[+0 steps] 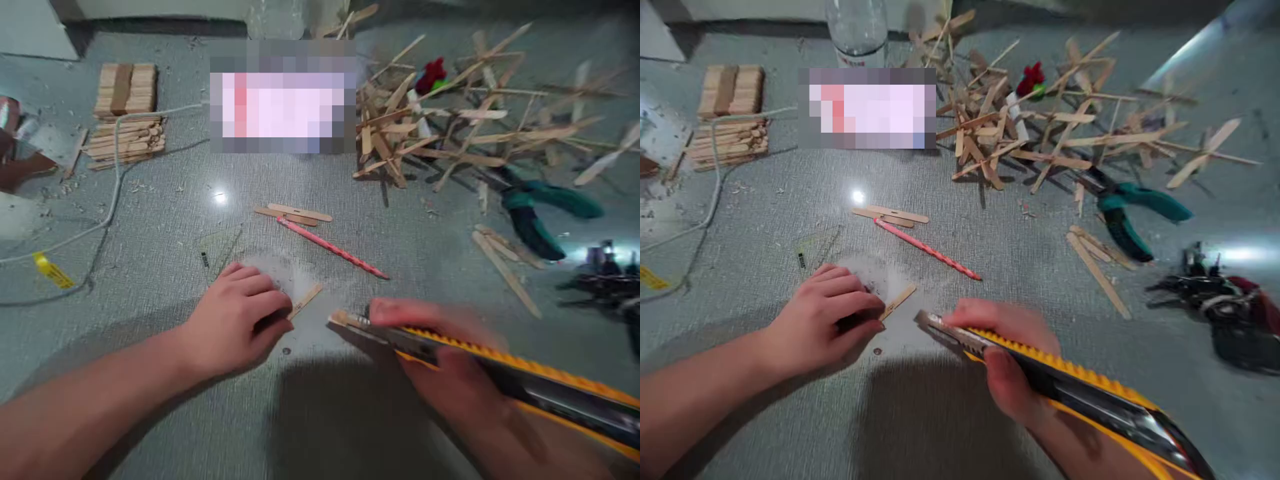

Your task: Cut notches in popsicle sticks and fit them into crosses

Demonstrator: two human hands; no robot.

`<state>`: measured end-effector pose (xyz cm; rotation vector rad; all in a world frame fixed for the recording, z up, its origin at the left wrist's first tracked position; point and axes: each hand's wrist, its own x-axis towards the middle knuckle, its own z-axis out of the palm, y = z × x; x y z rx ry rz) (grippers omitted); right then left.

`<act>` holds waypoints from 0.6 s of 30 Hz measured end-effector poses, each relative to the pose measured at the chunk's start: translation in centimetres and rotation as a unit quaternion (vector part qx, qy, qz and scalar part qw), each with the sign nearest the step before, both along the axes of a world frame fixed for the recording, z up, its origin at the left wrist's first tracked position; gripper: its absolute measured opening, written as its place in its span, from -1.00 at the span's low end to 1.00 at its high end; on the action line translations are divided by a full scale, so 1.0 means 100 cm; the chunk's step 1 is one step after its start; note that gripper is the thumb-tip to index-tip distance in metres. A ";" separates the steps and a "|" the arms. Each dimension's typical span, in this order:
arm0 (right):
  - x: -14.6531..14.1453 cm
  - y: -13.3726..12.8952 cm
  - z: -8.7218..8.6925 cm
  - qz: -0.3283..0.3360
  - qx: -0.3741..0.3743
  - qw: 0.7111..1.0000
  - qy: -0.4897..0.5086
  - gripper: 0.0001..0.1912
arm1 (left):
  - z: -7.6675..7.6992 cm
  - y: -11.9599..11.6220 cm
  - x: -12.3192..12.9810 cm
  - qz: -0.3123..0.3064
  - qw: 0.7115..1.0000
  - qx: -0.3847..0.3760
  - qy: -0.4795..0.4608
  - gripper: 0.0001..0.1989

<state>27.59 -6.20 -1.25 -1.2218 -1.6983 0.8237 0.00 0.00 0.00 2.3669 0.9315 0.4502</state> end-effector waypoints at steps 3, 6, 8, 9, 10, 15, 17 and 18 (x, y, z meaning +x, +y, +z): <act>-0.004 0.003 0.005 -0.014 0.017 0.998 -0.051 -0.92 | -0.004 -0.004 0.000 -0.028 0.998 0.058 -0.015 -0.89; -0.010 0.006 0.008 -0.014 0.036 0.995 -0.089 -0.84 | -0.004 -0.010 0.000 -0.057 0.992 0.116 -0.008 -0.86; -0.013 0.009 0.010 -0.002 0.033 0.994 -0.108 -0.80 | -0.003 -0.013 0.000 -0.072 0.988 0.137 0.009 -0.84; -0.015 0.010 0.011 0.010 0.029 0.993 -0.110 -0.78 | -0.002 -0.014 0.000 -0.079 0.987 0.140 0.015 -0.83; -0.016 0.011 0.012 0.021 0.027 0.994 -0.108 -0.77 | -0.002 -0.015 0.001 -0.083 0.987 0.139 0.018 -0.83; -0.022 0.015 0.010 0.039 0.042 0.994 -0.088 -0.79 | -0.002 -0.007 0.002 -0.044 0.995 0.085 0.000 -0.88; -0.022 0.015 0.009 0.042 0.029 0.995 -0.084 -0.80 | -0.001 -0.002 0.002 -0.034 0.997 0.073 0.018 -0.83; -0.022 0.016 0.009 0.041 0.021 0.996 -0.080 -0.80 | 0.000 0.001 0.001 -0.038 0.996 0.072 0.031 -0.77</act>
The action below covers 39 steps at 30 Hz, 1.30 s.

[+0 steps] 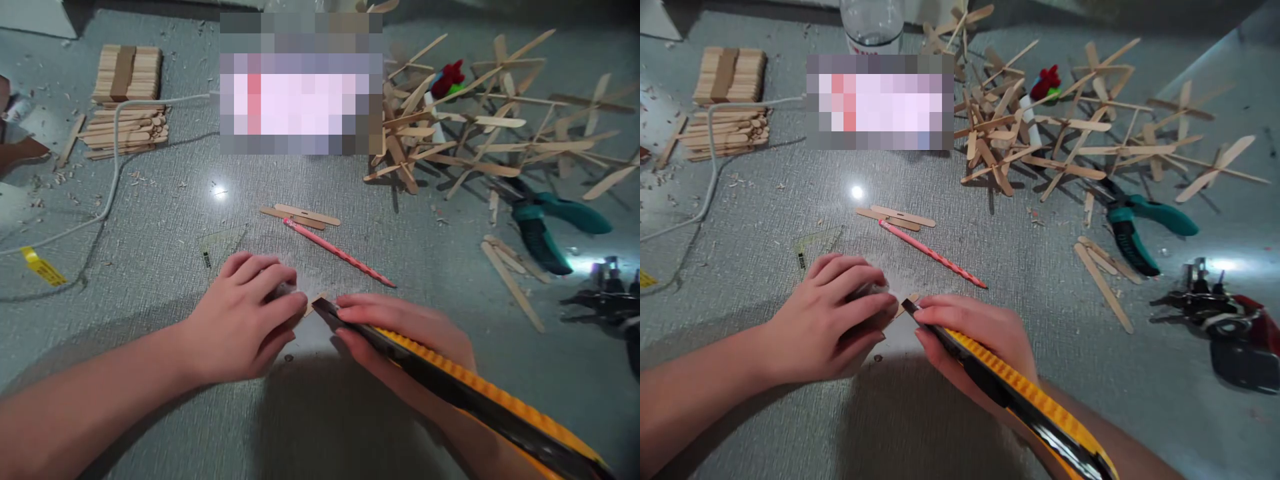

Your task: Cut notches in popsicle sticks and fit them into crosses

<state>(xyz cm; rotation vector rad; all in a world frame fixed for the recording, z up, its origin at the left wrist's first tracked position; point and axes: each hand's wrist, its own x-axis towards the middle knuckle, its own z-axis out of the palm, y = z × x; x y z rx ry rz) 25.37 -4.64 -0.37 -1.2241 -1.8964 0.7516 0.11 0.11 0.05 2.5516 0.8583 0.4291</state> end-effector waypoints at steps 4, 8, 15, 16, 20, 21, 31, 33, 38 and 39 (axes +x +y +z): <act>-0.001 0.002 0.002 0.019 -0.023 0.999 0.015 -0.79 | 0.002 0.007 -0.004 -0.039 0.998 -0.010 0.043 -0.43; -0.004 0.004 0.001 0.061 -0.025 0.997 0.031 -0.76 | 0.002 0.010 -0.005 -0.061 0.995 -0.029 0.073 -0.33; -0.012 0.006 0.003 0.079 -0.023 0.996 0.031 -0.78 | 0.003 0.014 -0.005 -0.058 0.994 -0.030 0.083 -0.34; -0.014 0.006 0.004 0.076 -0.029 0.996 0.032 -0.80 | 0.003 0.015 -0.005 -0.058 0.994 -0.033 0.086 -0.34; -0.017 0.005 0.003 0.047 -0.042 0.997 0.045 -0.81 | 0.004 0.017 -0.004 -0.057 0.994 -0.045 0.084 -0.35; -0.017 0.004 0.002 0.041 -0.040 0.997 0.047 -0.81 | 0.004 0.017 -0.004 -0.058 0.994 -0.046 0.081 -0.35; -0.022 0.007 0.002 0.059 -0.022 0.998 0.018 -0.83 | 0.004 0.020 -0.005 -0.080 0.994 -0.025 0.072 -0.31; -0.022 0.006 0.000 0.062 -0.018 0.998 0.016 -0.84 | 0.003 0.021 -0.005 -0.083 0.994 -0.020 0.066 -0.32; -0.020 0.003 -0.002 0.069 -0.019 0.997 0.005 -0.77 | 0.000 0.023 -0.005 -0.093 0.994 -0.014 0.060 -0.32; -0.020 0.002 -0.002 0.071 -0.024 0.997 0.005 -0.76 | 0.000 0.023 -0.006 -0.095 0.994 -0.013 0.059 -0.32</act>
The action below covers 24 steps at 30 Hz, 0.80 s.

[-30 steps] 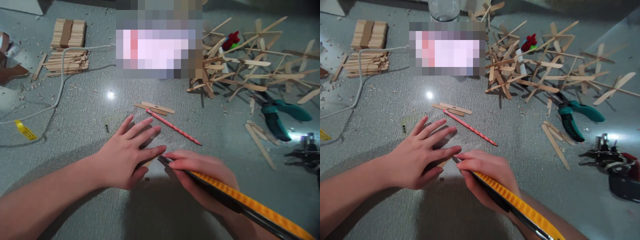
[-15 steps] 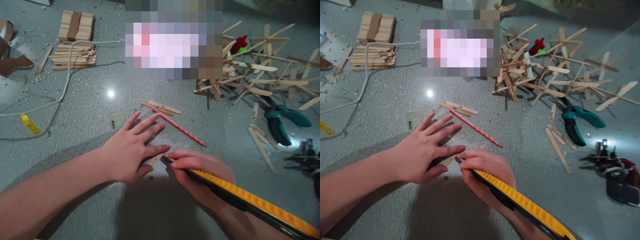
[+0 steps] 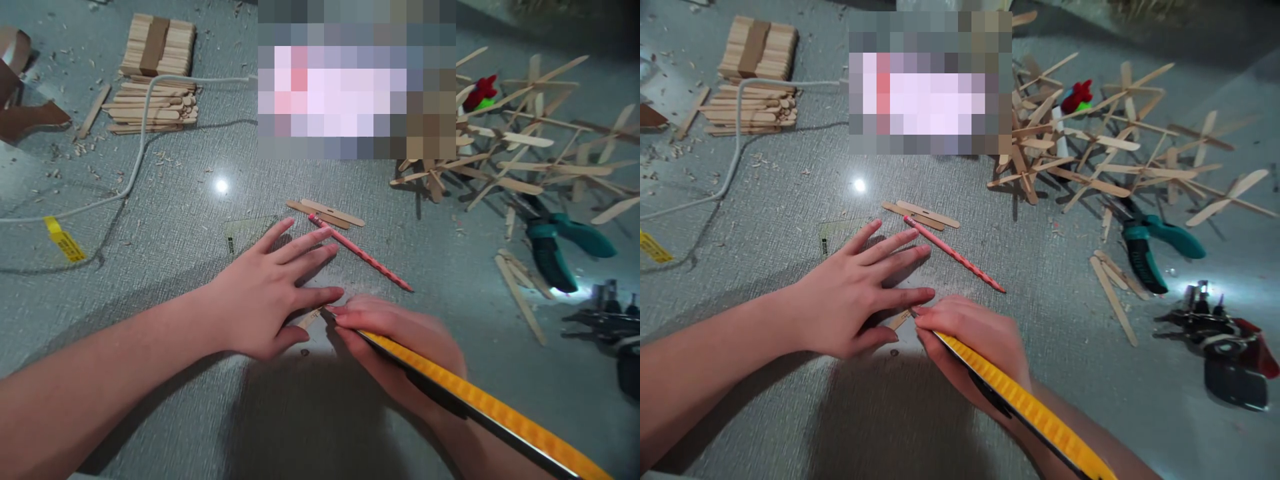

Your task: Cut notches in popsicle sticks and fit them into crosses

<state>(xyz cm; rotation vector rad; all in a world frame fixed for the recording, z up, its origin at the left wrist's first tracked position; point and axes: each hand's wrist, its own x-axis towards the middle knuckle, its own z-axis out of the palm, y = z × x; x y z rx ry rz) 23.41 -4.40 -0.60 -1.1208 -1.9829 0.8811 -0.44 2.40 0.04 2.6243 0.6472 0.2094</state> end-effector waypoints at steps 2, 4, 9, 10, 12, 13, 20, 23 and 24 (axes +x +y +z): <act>0.000 -0.001 0.000 0.001 -0.004 1.000 0.004 -0.76 | -0.001 0.000 0.000 -0.002 1.000 0.003 -0.005 -0.32; -0.001 -0.001 -0.001 0.001 -0.003 1.000 0.010 -0.78 | -0.001 0.000 0.000 0.000 1.000 0.006 -0.012 -0.34; -0.003 -0.001 0.001 0.006 0.012 1.000 0.003 -0.76 | -0.003 0.000 0.000 -0.002 1.000 0.001 -0.022 -0.35; -0.004 -0.001 0.001 0.011 0.012 1.000 -0.001 -0.75 | -0.003 0.000 0.000 -0.003 1.000 -0.001 -0.020 -0.35; -0.004 -0.001 0.002 0.019 0.009 1.000 -0.006 -0.74 | -0.002 0.001 0.001 -0.007 1.000 -0.005 -0.015 -0.36; -0.004 -0.002 0.002 0.020 0.010 1.000 -0.008 -0.74 | -0.002 0.001 0.001 -0.009 1.000 -0.007 -0.012 -0.37; -0.007 -0.003 0.002 0.030 0.033 0.999 -0.006 -0.71 | -0.002 0.000 0.001 0.005 1.000 -0.019 -0.008 -0.38; -0.007 -0.002 0.002 0.030 0.032 0.999 -0.002 -0.72 | -0.001 -0.001 0.001 0.017 1.000 -0.022 -0.004 -0.37; -0.007 -0.001 0.002 0.031 0.035 0.999 0.000 -0.73 | -0.001 -0.001 0.001 0.019 1.000 -0.023 -0.003 -0.37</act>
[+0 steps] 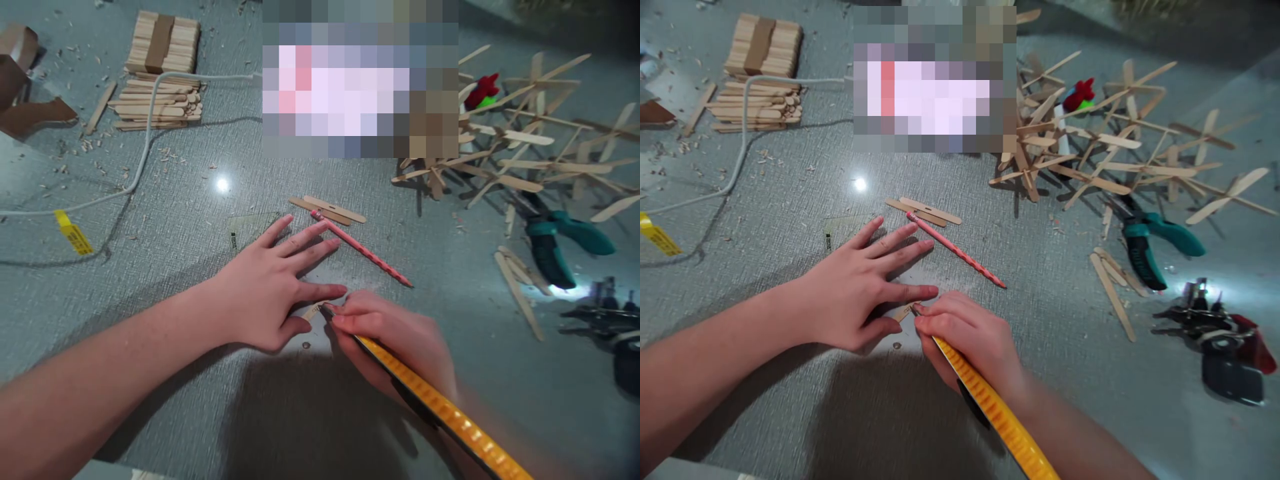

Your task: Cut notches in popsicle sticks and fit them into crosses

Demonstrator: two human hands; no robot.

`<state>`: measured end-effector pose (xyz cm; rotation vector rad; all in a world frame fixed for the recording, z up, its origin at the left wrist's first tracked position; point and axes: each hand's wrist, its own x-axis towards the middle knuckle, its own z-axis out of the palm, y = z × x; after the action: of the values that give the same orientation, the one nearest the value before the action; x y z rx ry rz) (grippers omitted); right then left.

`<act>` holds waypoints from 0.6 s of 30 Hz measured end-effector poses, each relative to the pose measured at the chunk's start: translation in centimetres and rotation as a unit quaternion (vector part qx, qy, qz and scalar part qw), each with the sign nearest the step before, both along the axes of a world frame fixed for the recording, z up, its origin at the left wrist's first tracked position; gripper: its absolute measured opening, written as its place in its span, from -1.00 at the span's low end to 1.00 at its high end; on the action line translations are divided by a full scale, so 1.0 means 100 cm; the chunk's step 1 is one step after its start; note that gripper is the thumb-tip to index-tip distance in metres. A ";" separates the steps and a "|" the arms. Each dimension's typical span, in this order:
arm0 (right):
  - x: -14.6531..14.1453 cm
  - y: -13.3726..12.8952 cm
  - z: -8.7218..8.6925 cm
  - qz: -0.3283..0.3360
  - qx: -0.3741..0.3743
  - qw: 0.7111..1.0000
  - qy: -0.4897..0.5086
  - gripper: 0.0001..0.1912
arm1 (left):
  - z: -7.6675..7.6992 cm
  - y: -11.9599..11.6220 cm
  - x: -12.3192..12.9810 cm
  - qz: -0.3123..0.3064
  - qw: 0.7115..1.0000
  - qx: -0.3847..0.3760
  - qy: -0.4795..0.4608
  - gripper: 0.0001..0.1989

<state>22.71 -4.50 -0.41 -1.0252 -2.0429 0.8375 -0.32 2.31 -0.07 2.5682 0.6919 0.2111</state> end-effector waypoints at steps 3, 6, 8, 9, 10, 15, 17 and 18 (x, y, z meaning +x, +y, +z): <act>0.001 0.001 -0.001 0.006 0.005 1.000 -0.002 -0.76 | 0.000 0.000 0.001 0.001 1.000 -0.007 0.008 -0.36; 0.001 0.000 -0.001 0.003 0.014 1.000 0.001 -0.77 | 0.000 0.001 0.001 0.001 1.000 -0.015 0.015 -0.35; 0.001 -0.001 -0.001 0.000 0.019 1.000 0.003 -0.77 | 0.000 0.001 0.001 0.000 1.000 -0.018 0.015 -0.36; 0.001 -0.002 -0.001 -0.001 0.019 1.000 0.002 -0.77 | 0.001 0.001 0.001 0.000 1.000 -0.018 0.013 -0.36; 0.001 -0.002 -0.001 -0.002 0.019 1.000 0.001 -0.76 | 0.001 0.001 0.001 -0.001 1.000 -0.018 0.012 -0.37; 0.002 -0.001 -0.001 -0.003 -0.005 1.000 0.019 -0.70 | 0.000 0.000 0.001 -0.003 1.000 -0.015 0.010 -0.37; 0.003 -0.001 -0.001 -0.005 -0.021 0.999 0.040 -0.69 | 0.000 0.000 0.001 -0.003 1.000 -0.017 0.011 -0.36; 0.004 -0.001 -0.001 -0.004 -0.025 0.999 0.045 -0.69 | 0.000 0.000 0.001 -0.003 1.000 -0.019 0.012 -0.35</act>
<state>23.09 -4.57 -0.52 -1.0047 -1.9500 0.9190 -0.24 2.31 -0.09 2.5408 0.6895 0.1635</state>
